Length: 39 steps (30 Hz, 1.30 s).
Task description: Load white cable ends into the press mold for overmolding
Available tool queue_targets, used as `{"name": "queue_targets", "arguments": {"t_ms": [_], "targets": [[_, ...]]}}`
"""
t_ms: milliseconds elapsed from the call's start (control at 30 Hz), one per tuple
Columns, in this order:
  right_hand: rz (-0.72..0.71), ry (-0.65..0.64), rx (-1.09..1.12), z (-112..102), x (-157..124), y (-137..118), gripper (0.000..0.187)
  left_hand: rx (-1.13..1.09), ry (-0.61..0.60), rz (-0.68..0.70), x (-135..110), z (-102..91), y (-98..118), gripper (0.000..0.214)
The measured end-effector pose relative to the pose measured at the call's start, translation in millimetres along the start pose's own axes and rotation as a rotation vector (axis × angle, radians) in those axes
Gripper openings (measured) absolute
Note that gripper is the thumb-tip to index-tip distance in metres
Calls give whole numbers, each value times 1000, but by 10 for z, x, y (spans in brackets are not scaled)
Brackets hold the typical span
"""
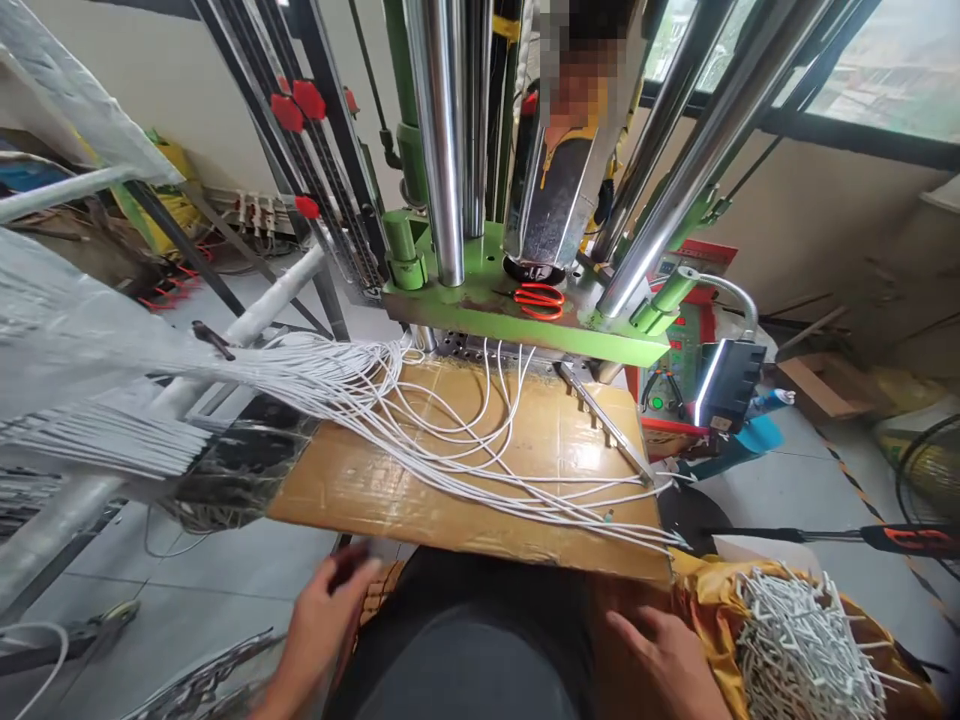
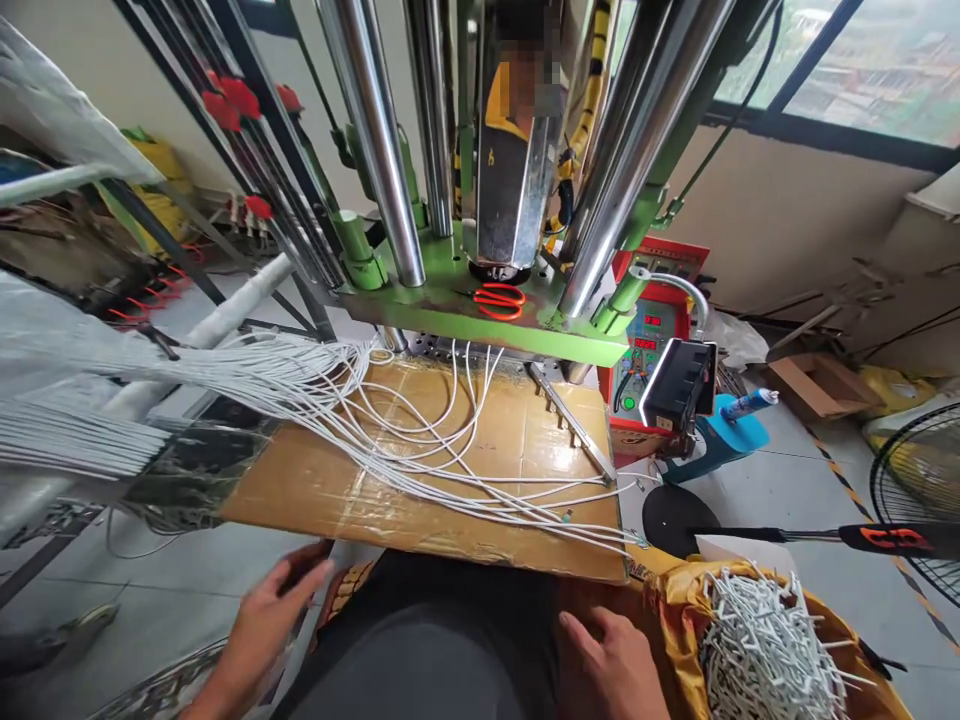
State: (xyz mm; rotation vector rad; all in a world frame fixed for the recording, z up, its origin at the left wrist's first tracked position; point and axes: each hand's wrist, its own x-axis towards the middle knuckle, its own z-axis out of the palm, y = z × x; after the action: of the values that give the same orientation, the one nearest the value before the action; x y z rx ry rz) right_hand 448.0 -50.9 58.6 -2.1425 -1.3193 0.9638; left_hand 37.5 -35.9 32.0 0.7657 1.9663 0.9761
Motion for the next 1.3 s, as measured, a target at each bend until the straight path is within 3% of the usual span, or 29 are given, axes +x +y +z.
{"name": "queue_targets", "arguments": {"t_ms": [33,100,167,233,300,367,500,633,800,900,1033,1133,1300], "targets": [[-60,-108,-52,-136,-21,-123,30,83,-141,97,-99,44,130,41],[-220,-49,-162,-354,102,-434,30,256,-338,495,-195,210,485,23],[-465,176,-283,-467,454,-765,35,399,-348,946,-138,480,902,21],[-588,296,-425,-477,931,-1022,39,618,-343,1211,17,794,1275,30],[-620,241,-482,-435,1365,-1147,39,846,-381,1364,183,1062,1525,24],[-638,146,-509,-392,1627,-1150,38,1023,-423,1483,302,1227,1638,15],[-686,62,-523,-356,1671,-1058,47,1126,-416,1694,399,1326,1650,23],[-751,-7,-517,-236,1704,-1188,50,1043,-485,1663,376,1423,1707,20],[-826,-68,-523,-33,1948,-1622,49,864,-749,1266,292,1607,1834,15],[-896,-127,-524,-108,1794,-1774,33,784,-845,1067,319,1631,1869,22],[-972,-307,-631,-284,1327,-1658,23,689,-884,903,382,1574,1892,28],[-940,-255,-828,-289,1130,-1454,18,672,-951,884,373,1535,1926,29],[-1001,-218,-904,-189,1174,-1266,9,660,-1013,880,320,1513,1980,27]]}}
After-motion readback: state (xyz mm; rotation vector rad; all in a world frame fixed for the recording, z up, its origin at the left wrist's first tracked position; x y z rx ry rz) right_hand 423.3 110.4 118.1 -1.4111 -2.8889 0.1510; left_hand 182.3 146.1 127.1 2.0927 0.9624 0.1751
